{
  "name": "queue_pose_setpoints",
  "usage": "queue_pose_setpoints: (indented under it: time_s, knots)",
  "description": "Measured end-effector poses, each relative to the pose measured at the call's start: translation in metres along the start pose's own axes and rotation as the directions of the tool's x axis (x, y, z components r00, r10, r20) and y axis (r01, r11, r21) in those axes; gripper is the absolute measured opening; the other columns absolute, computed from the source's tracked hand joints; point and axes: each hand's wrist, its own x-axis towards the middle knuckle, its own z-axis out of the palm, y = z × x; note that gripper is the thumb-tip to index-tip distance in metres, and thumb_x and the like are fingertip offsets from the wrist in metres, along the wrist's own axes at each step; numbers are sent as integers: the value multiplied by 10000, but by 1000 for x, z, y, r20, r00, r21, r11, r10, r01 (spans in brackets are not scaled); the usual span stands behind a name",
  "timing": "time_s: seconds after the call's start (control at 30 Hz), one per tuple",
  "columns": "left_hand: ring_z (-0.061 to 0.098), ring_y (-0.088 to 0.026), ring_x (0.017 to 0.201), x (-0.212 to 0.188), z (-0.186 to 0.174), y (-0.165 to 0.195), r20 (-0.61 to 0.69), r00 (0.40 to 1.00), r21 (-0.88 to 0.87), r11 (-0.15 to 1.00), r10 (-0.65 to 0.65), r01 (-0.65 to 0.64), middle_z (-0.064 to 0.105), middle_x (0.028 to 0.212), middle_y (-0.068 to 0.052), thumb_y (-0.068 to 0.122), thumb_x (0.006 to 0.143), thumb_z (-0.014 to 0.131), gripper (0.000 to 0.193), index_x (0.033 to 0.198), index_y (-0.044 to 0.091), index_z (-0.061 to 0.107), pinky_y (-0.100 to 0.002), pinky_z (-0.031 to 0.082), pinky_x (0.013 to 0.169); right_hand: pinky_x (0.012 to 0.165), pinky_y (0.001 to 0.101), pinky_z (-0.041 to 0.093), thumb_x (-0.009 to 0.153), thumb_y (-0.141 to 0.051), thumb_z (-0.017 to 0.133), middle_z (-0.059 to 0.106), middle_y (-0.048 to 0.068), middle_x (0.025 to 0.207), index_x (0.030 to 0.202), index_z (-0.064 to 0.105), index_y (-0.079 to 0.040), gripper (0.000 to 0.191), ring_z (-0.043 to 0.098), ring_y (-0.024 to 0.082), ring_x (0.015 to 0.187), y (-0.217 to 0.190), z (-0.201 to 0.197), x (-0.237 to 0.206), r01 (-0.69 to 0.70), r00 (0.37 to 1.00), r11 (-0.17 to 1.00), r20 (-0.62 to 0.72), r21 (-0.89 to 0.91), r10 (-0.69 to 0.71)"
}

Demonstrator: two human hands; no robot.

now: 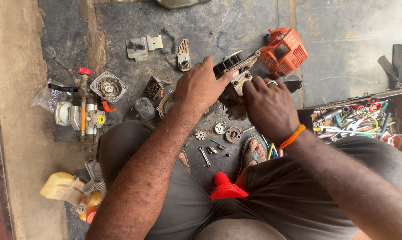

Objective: The person sits on the floor and assembles a small engine, attaching a red plastic cover to the cylinder head and tightening fasteners by hand. They repeatedly adjust the cover and check alignment while handling small metal parts and tools on the floor.

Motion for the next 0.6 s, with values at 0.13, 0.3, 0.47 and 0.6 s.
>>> queue_pose_setpoints:
  time_s: [0.13, 0.3, 0.47, 0.6]
  knots:
    - [638, -358, 1247, 0, 0, -1, 29, 999, -14, 999, -33, 33, 615, 1355, -245, 733, 918, 527, 956, 1515, 0, 385, -531, 539, 1026, 832, 444, 517, 1042, -316, 581, 640, 98, 910, 1023, 625, -74, 247, 680, 262, 780, -3, 1, 2, -15, 999, 1000, -32, -1, 15]
    - [614, -387, 1243, 2, 2, -2, -7, 1000, -25, 1000, 2, -2, 582, 1375, -260, 726, 922, 533, 961, 1515, -9, 356, -561, 510, 1025, 637, 462, 556, 997, -450, 639, 649, 107, 960, 1043, 633, -55, 398, 692, 292, 750, 13, -11, 0, -120, 993, 968, 40, 220, 114]
    - [649, -362, 1227, 0, 1, -1, 22, 1000, -16, 1000, -10, 11, 620, 1325, -266, 722, 932, 517, 950, 1521, -8, 369, -536, 563, 1000, 687, 396, 598, 1034, -307, 665, 691, 59, 1029, 1047, 677, -78, 229, 723, 206, 776, 27, -21, 0, -107, 990, 911, -42, 397, 135]
    - [632, -372, 1225, -1, -1, 1, -17, 1000, 8, 1000, 27, -26, 605, 1322, -269, 727, 921, 537, 954, 1504, -10, 373, -544, 552, 984, 673, 412, 599, 943, -323, 719, 661, 82, 1010, 1043, 684, -81, 265, 711, 224, 768, 19, -18, -2, -90, 995, 934, 61, 346, 74]
